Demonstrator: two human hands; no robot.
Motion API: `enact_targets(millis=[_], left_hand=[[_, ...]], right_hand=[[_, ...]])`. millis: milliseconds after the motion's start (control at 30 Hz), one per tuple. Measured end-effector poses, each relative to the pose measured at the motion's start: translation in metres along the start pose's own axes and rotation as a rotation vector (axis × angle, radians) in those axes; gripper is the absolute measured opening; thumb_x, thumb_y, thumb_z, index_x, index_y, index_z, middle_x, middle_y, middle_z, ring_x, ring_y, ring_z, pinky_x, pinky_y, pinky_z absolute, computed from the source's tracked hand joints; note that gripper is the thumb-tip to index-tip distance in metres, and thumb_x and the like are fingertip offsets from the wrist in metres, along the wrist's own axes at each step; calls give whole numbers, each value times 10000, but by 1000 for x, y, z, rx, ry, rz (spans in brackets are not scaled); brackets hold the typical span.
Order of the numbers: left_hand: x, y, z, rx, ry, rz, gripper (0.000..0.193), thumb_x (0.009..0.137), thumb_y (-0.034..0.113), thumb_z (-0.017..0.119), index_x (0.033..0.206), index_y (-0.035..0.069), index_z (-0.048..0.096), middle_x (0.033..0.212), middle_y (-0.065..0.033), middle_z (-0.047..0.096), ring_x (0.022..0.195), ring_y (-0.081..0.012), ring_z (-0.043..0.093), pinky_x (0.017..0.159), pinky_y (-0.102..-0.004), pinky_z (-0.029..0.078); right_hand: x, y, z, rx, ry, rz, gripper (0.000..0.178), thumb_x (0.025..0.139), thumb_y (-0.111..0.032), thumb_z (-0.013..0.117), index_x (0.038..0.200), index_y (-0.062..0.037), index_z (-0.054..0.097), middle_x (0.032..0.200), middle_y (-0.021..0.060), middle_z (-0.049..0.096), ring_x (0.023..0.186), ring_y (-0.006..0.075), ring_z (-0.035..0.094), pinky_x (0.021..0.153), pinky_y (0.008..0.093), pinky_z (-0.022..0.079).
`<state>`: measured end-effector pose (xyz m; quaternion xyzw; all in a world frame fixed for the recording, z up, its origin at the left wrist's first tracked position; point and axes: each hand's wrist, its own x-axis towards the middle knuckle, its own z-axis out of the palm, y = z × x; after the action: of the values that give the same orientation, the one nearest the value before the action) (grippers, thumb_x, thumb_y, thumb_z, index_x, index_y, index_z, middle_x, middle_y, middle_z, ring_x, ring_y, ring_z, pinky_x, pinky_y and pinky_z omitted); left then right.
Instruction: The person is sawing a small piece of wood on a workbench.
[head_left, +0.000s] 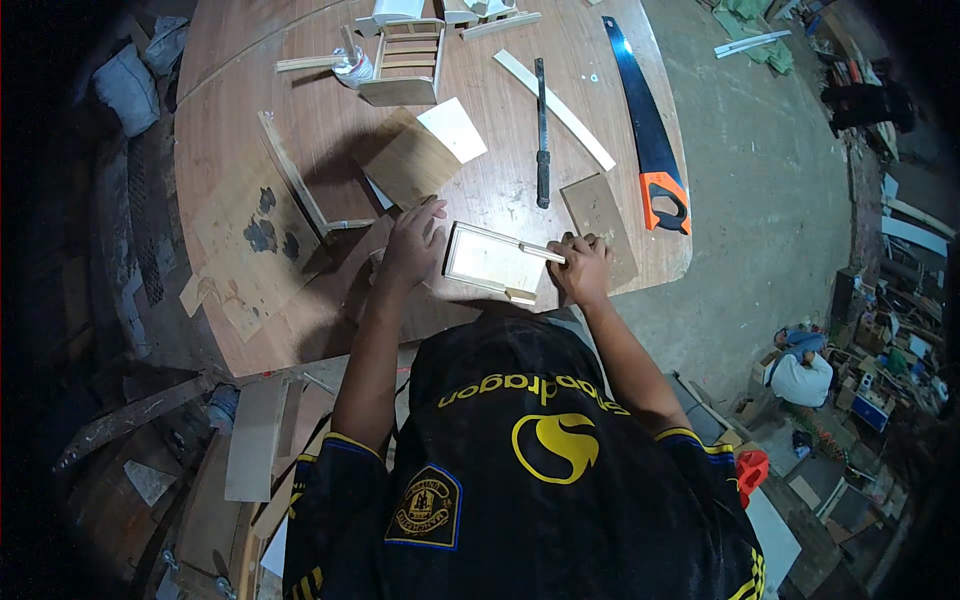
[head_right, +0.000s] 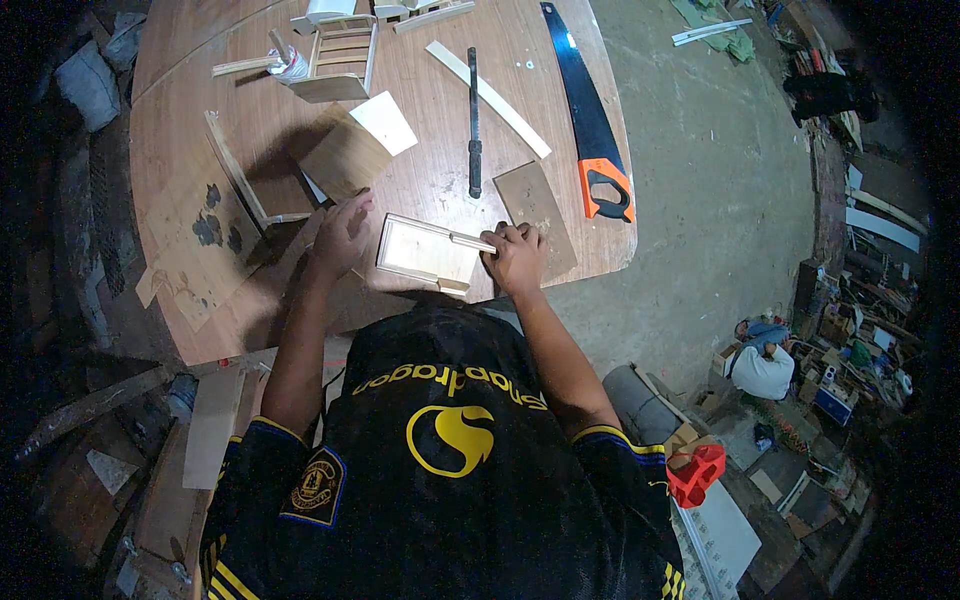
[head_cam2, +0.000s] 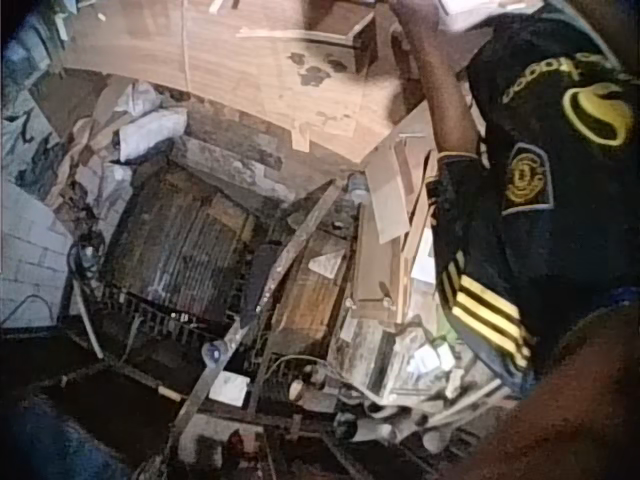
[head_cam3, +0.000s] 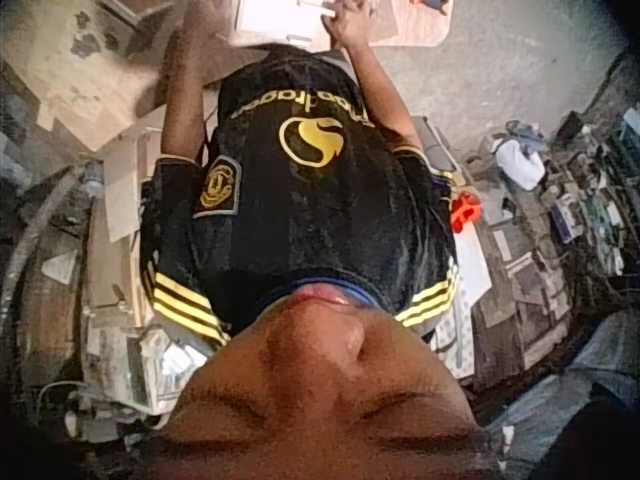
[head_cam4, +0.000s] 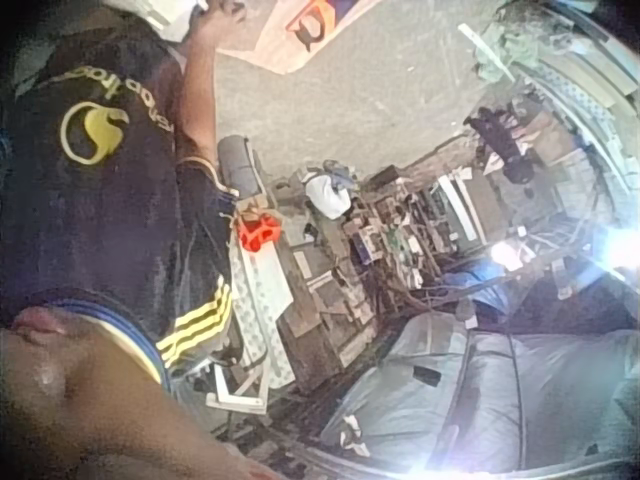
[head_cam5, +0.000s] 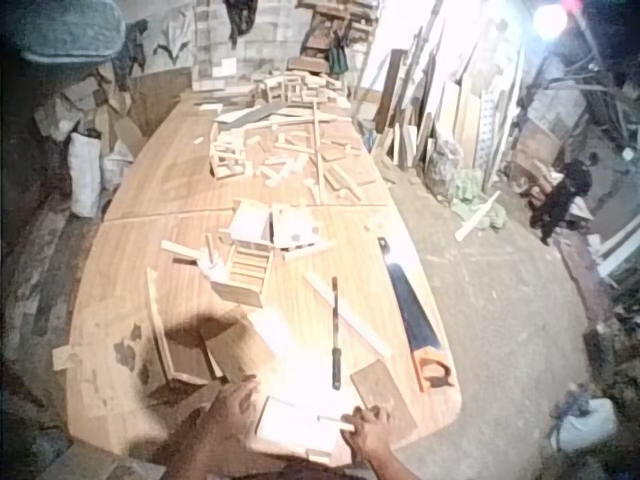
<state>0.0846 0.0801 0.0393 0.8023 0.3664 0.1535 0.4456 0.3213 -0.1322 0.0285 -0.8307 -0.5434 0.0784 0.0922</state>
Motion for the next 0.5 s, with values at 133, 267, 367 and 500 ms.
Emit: enact_targets(millis=[133,267,367,500], left_hand=[[-3,2,-1,49,-9,-40,424,819,56,571,1243,49,556,1124,-131,621,1123,-330,544,1008,-406,395],[-8,2,-2,-2,-31,-62,431,820,61,571,1250,48,553,1114,-128,623,1108,-330,547,1003,-407,396],[-12,1,0,12,-18,-25,437,821,65,570,1258,49,551,1101,-125,624,1085,-327,555,996,-410,399],[-18,-5,0,-46,-8,-44,431,829,76,573,1259,47,554,1114,-129,625,1088,-323,559,996,-411,401]], right_hand=[[0,0,-1,11,-27,12,249,719,-275,712,964,-251,740,941,-15,629,972,271,506,859,454,378],[1,5,-6,5,-20,-19,265,722,-272,705,985,-251,738,893,-7,623,910,276,517,815,455,394],[-2,21,-15,60,-124,101,304,707,-261,738,1012,-266,735,942,3,661,965,277,560,877,422,416],[-5,36,-52,885,-481,338,322,779,-189,714,1096,-130,708,948,35,702,899,223,644,858,339,479]])
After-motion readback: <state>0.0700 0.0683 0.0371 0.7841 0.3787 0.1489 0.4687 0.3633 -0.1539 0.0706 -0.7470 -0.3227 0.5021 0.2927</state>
